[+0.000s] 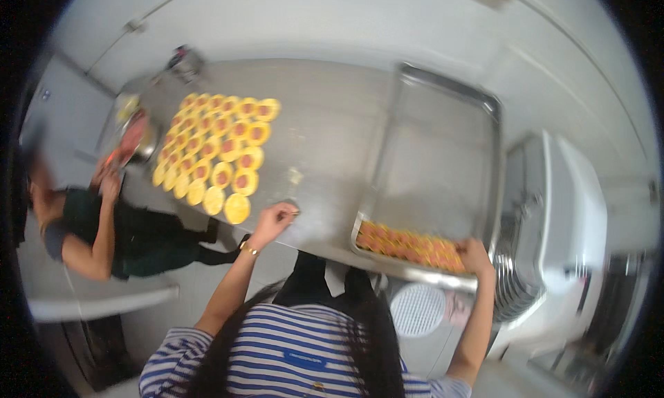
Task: The person folds yellow dough circles with a pink filling into small pastries and places them on a metal tray. Another person adds filling to additional dough circles on the table. The finished pastries accumulate on the tray.
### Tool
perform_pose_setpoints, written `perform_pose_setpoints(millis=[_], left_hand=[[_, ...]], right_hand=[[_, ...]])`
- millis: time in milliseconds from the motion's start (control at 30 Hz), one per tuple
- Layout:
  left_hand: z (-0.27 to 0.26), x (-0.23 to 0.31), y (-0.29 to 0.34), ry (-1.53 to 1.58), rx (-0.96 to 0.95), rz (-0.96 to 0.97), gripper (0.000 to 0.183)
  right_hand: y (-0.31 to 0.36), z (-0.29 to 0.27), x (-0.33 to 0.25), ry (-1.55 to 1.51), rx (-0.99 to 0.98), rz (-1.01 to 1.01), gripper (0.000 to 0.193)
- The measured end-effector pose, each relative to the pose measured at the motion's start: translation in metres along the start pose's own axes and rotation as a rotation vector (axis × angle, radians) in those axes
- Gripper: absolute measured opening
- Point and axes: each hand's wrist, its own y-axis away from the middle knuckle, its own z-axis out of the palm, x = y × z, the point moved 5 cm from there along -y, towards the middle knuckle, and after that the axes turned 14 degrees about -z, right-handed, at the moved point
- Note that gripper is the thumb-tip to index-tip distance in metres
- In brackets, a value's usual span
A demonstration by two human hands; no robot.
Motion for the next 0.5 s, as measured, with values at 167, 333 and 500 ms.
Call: perform_pose_setpoints(millis=[167,333,500], left_hand=[[-0.112,0.022,-0.071,-0.104,0.360,-0.064,0.015],[-0.281,-0.028,-0.181,-0.225,0.882,0.008,0.017],[-0.420,-0.120,-0.290,-0.352,0.945,-0.304,0.016]], right_hand=[[-0.018,-0.033,-0.029,-0.120,0.313,-0.111,0.049],[-0.058,-0.042,-0.086,-0.063,0.242,-0.058,0.048],[-0.093,-0.025,-0.127,-0.110,0.180,-0.008,0.043]])
